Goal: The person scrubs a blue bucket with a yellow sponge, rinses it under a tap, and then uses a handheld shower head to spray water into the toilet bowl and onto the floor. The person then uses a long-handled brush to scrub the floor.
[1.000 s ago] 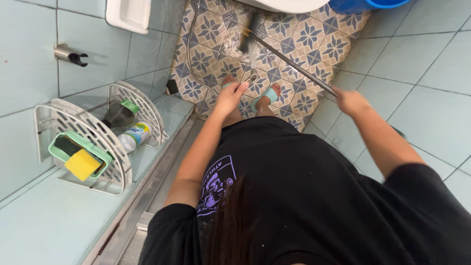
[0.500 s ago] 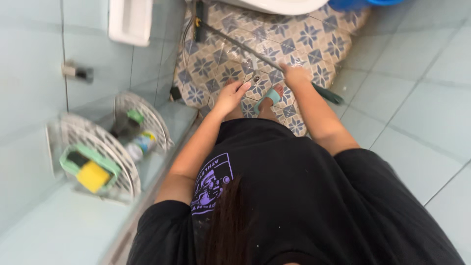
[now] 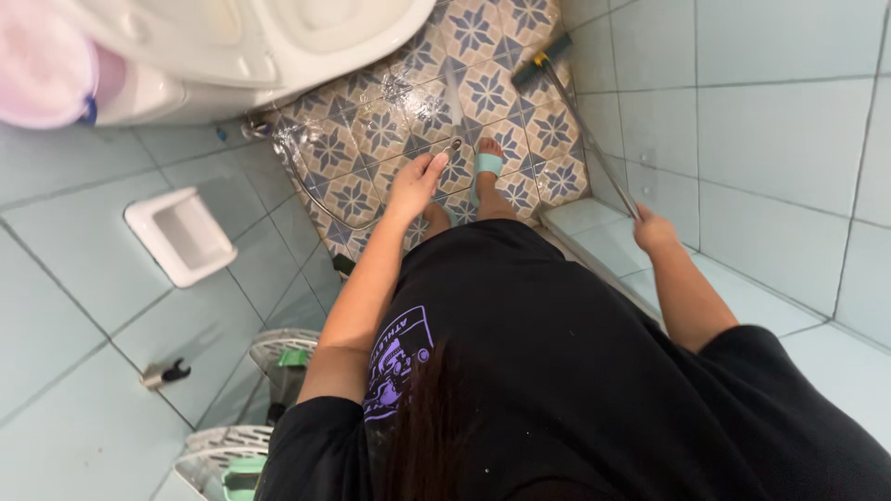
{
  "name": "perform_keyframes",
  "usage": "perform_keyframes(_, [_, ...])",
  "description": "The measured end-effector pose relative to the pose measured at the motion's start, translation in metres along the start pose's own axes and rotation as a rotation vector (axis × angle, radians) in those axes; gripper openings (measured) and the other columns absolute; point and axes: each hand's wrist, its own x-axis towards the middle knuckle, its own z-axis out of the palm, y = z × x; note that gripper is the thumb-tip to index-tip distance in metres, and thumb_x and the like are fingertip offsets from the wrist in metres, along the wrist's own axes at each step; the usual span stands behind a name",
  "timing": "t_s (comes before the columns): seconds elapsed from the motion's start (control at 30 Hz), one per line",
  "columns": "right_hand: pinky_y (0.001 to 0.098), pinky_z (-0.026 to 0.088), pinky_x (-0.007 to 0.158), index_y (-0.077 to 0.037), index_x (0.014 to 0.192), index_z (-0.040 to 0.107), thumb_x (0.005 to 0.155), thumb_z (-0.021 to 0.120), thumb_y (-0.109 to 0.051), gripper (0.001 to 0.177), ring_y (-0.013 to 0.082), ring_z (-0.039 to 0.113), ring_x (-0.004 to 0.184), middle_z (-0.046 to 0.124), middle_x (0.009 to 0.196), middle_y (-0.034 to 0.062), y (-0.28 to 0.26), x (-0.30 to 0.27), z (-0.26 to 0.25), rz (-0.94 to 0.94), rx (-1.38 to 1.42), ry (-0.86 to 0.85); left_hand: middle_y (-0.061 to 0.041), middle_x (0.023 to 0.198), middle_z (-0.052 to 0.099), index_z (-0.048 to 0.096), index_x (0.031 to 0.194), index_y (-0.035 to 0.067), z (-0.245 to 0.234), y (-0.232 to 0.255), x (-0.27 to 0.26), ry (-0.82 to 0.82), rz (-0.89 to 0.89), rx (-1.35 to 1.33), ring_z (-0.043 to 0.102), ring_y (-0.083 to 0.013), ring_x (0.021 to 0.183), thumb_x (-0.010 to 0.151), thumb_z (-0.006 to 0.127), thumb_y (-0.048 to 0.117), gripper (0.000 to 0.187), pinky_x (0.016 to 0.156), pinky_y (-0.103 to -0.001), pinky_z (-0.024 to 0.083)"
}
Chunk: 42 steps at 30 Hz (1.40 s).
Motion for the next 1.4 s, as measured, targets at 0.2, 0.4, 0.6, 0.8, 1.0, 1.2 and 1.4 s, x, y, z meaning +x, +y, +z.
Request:
perform_keyframes(0.2, [0.0522,0.045,0.102,-0.006,0.136,0.058,0.095,0.057,-0.027,0.046,0.0476,0.056,0.12,0.06,0.129,0.0294,-0.076,0.127,-0.029,-0.196,0.195,0.137,0.004,0.064,0.053,0.064,0.083,0.007,0.03,0.026,0.024,-0.034,0.002,0.027,0.05,-0.0071,0.056,0.101,0.059,0.049,0.046,0.053,-0.027,0.042])
perform_keyframes(0.4, [0.0519,0.048,0.102,-0.006,0.135,0.062,0.094,0.054,-0.015,0.043,0.0456,0.059,0.122,0.062,0.131,0.0287,-0.114,0.22,-0.116,-0.257,0.025,0.081,0.0,0.06,0.052,0.064,0.082,0.005,0.057,0.057,0.04,0.037,0.021,0.135,0.05,-0.0102,0.056,0.102,0.058,0.049,0.048,0.055,-0.03,0.042])
perform_keyframes(0.6, [0.051,0.052,0.098,-0.015,0.129,0.069,0.089,0.055,-0.009,0.042,0.04,0.063,0.12,0.068,0.128,0.02,-0.109,0.222,-0.251,-0.346,-0.312,-0.019,-0.003,0.066,0.058,0.065,0.085,0.004,0.098,0.095,0.085,0.042,0.107,0.088,0.056,-0.0155,0.06,0.101,0.057,0.053,0.052,0.059,-0.034,0.046])
perform_keyframes(0.8, [0.0478,0.057,0.091,-0.011,0.117,0.078,0.095,0.062,-0.02,0.029,0.0343,0.07,0.116,0.074,0.125,0.0148,-0.232,0.221,-0.337,-0.571,-0.699,0.18,-0.01,0.086,0.066,0.071,0.1,0.007,0.117,0.144,0.149,-0.087,0.311,0.414,0.065,-0.0288,0.08,0.1,0.056,0.055,0.05,0.073,-0.041,0.051])
perform_keyframes(1.0, [0.0468,0.051,0.1,-0.015,0.132,0.07,0.1,0.059,-0.043,0.044,0.0298,0.063,0.124,0.065,0.136,0.0136,-0.37,0.213,-0.359,-0.629,-0.668,0.112,-0.016,0.122,0.061,0.072,0.109,0.01,0.102,0.173,0.204,-0.007,0.537,0.484,0.066,-0.0364,0.101,0.097,0.058,0.053,0.047,0.088,-0.046,0.051])
perform_keyframes(1.2, [0.0439,0.053,0.095,-0.01,0.111,0.077,0.085,0.072,-0.032,0.035,0.0317,0.068,0.115,0.071,0.121,0.0154,-0.429,0.217,-0.341,-0.75,-0.667,0.047,-0.021,0.135,0.058,0.074,0.116,0.013,0.074,0.188,0.28,-0.008,0.491,0.52,0.061,-0.0414,0.113,0.097,0.06,0.051,0.044,0.095,-0.05,0.049])
perform_keyframes(1.4, [0.0451,0.058,0.088,-0.009,0.107,0.08,0.091,0.062,-0.019,0.025,0.0322,0.073,0.108,0.076,0.113,0.0153,-0.464,0.194,-0.355,-0.77,-0.697,0.135,-0.02,0.133,0.064,0.064,0.131,0.01,0.09,0.147,0.368,0.081,0.544,0.477,0.062,-0.0408,0.122,0.1,0.058,0.04,0.044,0.099,-0.05,0.049])
